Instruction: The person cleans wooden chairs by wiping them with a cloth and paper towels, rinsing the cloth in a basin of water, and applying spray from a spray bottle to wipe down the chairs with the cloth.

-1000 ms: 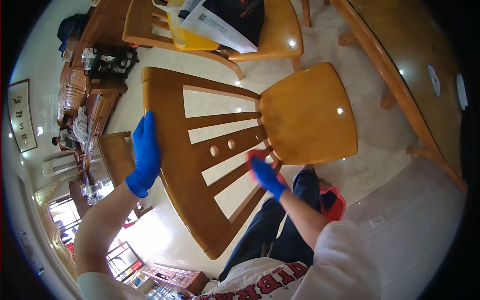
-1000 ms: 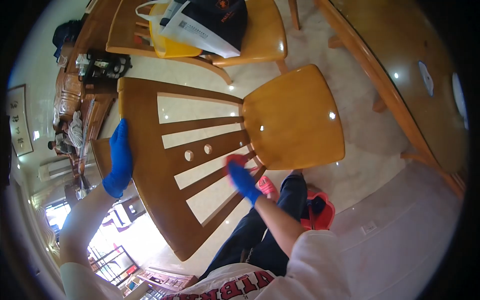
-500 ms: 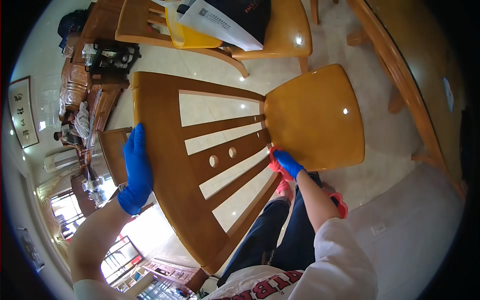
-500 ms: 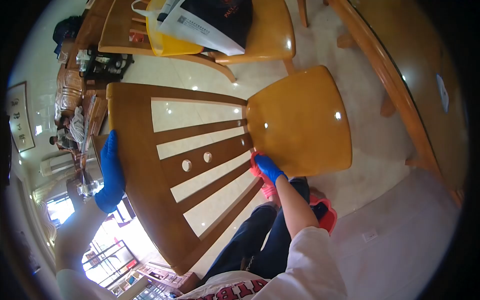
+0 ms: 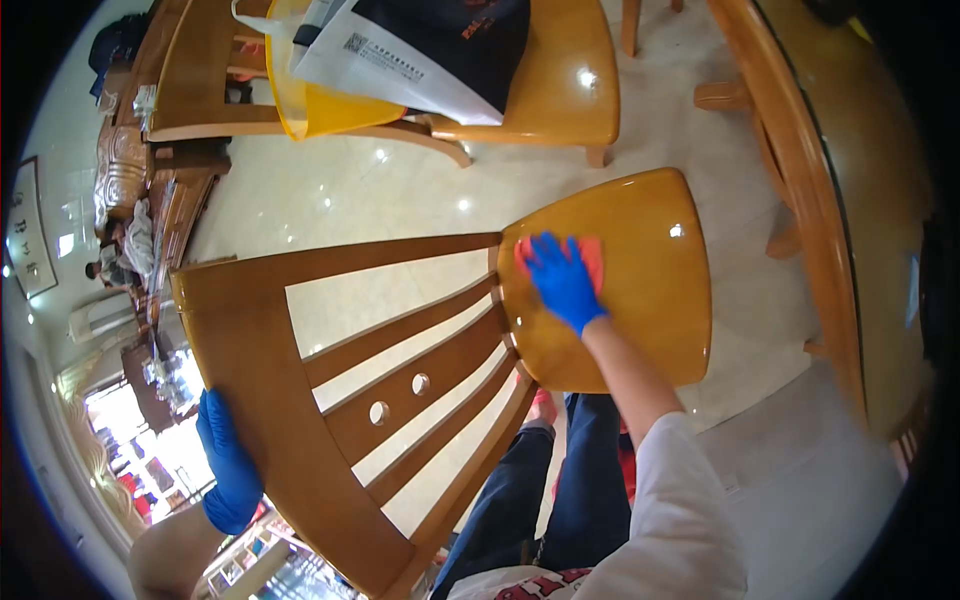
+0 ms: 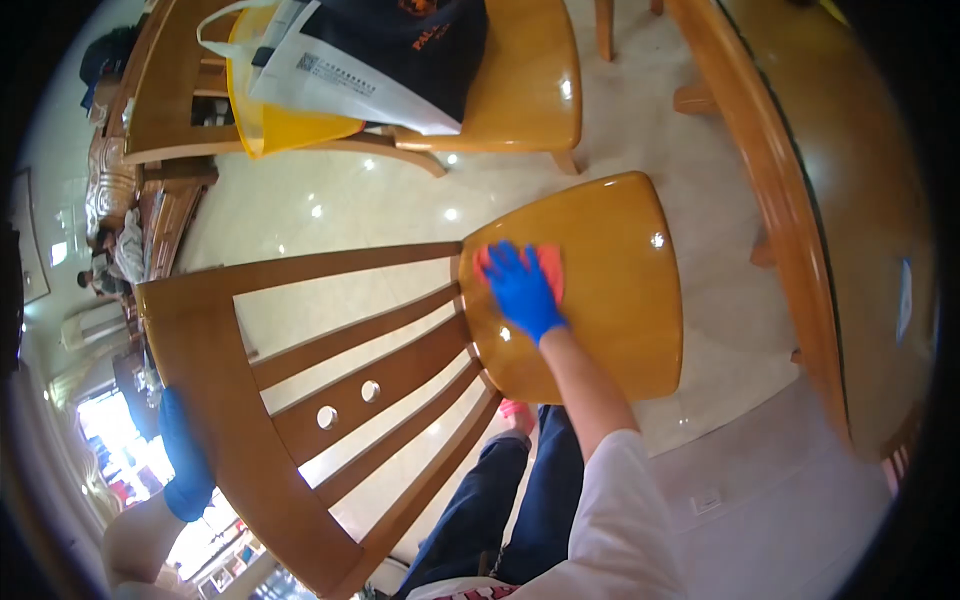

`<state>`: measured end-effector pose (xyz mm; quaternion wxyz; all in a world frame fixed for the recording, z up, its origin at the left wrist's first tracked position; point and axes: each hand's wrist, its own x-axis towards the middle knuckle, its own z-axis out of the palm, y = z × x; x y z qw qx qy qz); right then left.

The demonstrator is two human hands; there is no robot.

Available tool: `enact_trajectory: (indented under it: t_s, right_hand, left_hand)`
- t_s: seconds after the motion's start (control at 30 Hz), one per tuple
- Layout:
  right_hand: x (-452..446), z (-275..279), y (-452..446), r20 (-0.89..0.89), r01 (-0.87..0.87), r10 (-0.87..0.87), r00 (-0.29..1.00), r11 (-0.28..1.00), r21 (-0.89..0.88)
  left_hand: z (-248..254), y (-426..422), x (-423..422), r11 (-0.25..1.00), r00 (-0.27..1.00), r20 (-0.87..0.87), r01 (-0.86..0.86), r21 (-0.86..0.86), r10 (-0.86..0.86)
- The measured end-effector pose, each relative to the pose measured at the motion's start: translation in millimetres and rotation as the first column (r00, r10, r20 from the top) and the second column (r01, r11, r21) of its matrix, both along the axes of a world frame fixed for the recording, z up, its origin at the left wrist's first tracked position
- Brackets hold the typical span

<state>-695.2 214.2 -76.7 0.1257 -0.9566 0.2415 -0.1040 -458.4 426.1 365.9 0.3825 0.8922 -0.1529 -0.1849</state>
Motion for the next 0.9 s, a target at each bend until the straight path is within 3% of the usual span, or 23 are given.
enact_trajectory:
  t_s: [0.07, 0.13, 0.17, 0.2, 0.23, 0.3, 0.33, 0.37, 0.4, 0.43, 0.5, 0.53, 0.57, 0.6, 0.67, 0.7, 0.77, 0.8, 0.83, 0.87, 0.9]
  right_hand:
    - [8, 14, -69, 0.089, 0.030, -0.031, 0.996, 1.000, 0.008]
    - [8, 17, -128, 0.048, 0.272, -0.279, 0.959, 0.956, 0.114]
    - [2, 17, -153, 0.139, 0.401, -0.428, 0.893, 0.897, 0.185]
    - [-1, 14, -168, 0.214, 0.510, -0.567, 0.795, 0.817, 0.268]
    - [1, 1, -164, 0.220, 0.500, -0.562, 0.797, 0.820, 0.279]
    - [7, -15, -149, 0.131, 0.345, -0.739, 0.660, 0.454, 0.821]
    - [27, 31, -119, 0.150, -0.093, -0.879, 0.452, 0.120, 0.988]
    - [67, 79, -59, 0.140, -0.503, -0.929, 0.343, -0.056, 0.863]
    - [75, 99, -29, 0.196, -0.213, -0.794, 0.575, 0.085, 0.973]
    - [100, 52, 10, 0.121, -0.219, -0.733, 0.669, -0.039, 0.975]
    - [159, 108, 35, 0.334, -0.005, -0.867, 0.371, 0.357, 0.934]
    - [176, 135, 46, 0.324, -0.023, -0.838, 0.440, 0.351, 0.936]
    - [197, 170, 59, 0.269, -0.519, -0.900, 0.343, 0.056, 0.853]
    - [198, 235, 55, 0.361, -0.403, -0.821, 0.441, 0.178, 0.898]
    - [194, 309, 10, 0.727, -0.254, -0.578, 0.370, 0.690, 0.678]
    - [198, 294, 13, 0.725, -0.257, -0.581, 0.370, 0.685, 0.681]
    - [210, 235, 30, 0.688, -0.415, -0.612, 0.391, 0.550, 0.725]
    - [202, 201, 34, 0.263, -0.600, -0.820, 0.508, -0.118, 0.791]
    - [194, 159, 28, -0.067, -0.715, -0.899, 0.433, -0.388, 0.582]
    - [178, 96, 28, 0.218, -0.367, -0.890, 0.401, 0.062, 0.928]
    - [156, 34, 22, 0.119, -0.354, -0.890, 0.441, -0.051, 0.934]
  left_hand:
    - [-2, 15, 11, 0.999, 0.999, -0.037, 0.033, 0.008, -0.033]
    - [1, 29, 21, 0.981, 0.994, -0.092, 0.074, 0.180, -0.058]
    - [4, 23, 18, 0.980, 0.996, -0.078, 0.064, 0.187, -0.050]
    - [6, 13, 12, 0.971, 0.986, -0.079, 0.159, 0.179, -0.147]
    - [9, 5, 6, 0.952, 0.967, -0.082, 0.253, 0.171, -0.242]
    - [11, -9, -2, 0.935, 0.959, -0.011, 0.279, 0.219, -0.283]
    - [10, -14, -4, 0.913, 0.943, 0.042, 0.307, 0.270, -0.330]
    - [7, -11, -5, 0.958, 0.978, -0.030, 0.208, 0.197, -0.206]
    - [8, -16, -5, 0.958, 0.979, -0.025, 0.205, 0.203, -0.204]
    - [10, -20, -8, 0.968, 0.982, -0.061, 0.188, 0.167, -0.181]
    - [14, -21, -11, 0.976, 0.983, -0.101, 0.168, 0.136, -0.155]
    - [14, -18, -12, 0.980, 0.990, -0.085, 0.127, 0.151, -0.115]
    - [12, -16, -12, 0.982, 0.995, -0.076, 0.080, 0.172, -0.068]
    - [11, -16, -11, 0.980, 0.994, -0.091, 0.077, 0.185, -0.061]
    - [13, -15, -9, 0.957, 0.985, -0.055, 0.172, 0.234, -0.164]
    - [13, -30, -17, 0.997, 0.988, -0.149, 0.043, 0.062, -0.033]
    - [10, -24, -14, 0.994, 0.994, -0.095, 0.056, 0.091, -0.047]
    - [12, -19, -14, 0.990, 0.996, -0.058, 0.068, 0.120, -0.061]
    - [13, -16, -14, 0.991, 0.997, -0.053, 0.055, 0.123, -0.049]
    - [14, -15, -15, 0.987, 0.997, -0.045, 0.062, 0.147, -0.056]
    - [14, -14, -16, 0.984, 0.997, -0.037, 0.071, 0.163, -0.066]
